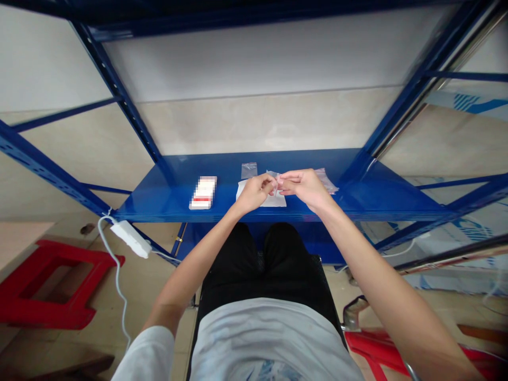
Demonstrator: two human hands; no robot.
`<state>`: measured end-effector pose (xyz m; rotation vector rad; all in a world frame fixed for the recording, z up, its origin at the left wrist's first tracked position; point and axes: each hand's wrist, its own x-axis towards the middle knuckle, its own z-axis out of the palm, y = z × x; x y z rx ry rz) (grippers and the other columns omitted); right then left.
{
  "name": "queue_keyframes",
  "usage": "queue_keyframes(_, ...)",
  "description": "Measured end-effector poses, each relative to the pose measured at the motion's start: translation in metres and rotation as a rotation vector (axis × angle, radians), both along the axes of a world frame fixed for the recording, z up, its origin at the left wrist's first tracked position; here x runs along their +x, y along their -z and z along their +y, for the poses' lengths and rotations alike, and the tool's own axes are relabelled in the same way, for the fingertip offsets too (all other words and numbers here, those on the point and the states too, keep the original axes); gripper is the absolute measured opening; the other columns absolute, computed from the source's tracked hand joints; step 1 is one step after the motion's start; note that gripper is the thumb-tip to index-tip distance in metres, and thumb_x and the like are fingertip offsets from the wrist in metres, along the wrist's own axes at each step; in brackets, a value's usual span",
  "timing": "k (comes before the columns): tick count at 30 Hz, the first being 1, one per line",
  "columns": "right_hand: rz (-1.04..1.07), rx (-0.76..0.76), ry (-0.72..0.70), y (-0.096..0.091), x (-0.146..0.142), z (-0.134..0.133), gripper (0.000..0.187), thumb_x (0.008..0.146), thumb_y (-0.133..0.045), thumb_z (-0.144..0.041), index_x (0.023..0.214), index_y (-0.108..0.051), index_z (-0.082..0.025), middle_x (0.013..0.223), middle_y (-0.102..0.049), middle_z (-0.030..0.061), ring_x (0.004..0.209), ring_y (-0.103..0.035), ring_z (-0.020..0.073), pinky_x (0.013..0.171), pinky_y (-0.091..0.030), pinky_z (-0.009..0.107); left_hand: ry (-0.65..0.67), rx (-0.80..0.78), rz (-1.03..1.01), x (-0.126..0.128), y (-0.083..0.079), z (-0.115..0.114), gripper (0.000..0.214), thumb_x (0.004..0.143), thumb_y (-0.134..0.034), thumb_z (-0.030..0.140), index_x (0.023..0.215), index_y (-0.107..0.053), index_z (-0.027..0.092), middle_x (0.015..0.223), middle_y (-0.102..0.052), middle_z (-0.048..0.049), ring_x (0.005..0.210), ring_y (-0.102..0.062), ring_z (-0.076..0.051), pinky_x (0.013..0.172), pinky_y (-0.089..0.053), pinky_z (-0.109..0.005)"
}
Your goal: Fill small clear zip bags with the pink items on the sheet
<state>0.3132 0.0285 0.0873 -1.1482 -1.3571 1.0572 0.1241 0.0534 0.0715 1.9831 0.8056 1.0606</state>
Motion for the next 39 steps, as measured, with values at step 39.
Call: queue_keyframes(39, -0.405, 0.281, 0.246, 0.004, -0.011, 0.002, 0.024, 0.094, -0.068, -0.032, 0.115, -0.072, -0.022, 0.102, -0.08, 0.007, 0.088, -0.076, 0.0224, 0.077, -0.061, 0.032, -0.31, -0.084, -0.062, -0.006, -0.007, -0.005, 0.018, 0.089, -0.073, 0.016, 0.1, -0.086, 0.019, 0.102, -0.084, -0.0037, 0.076, -0.078, -0.017, 0.073, -0.068, -0.032)
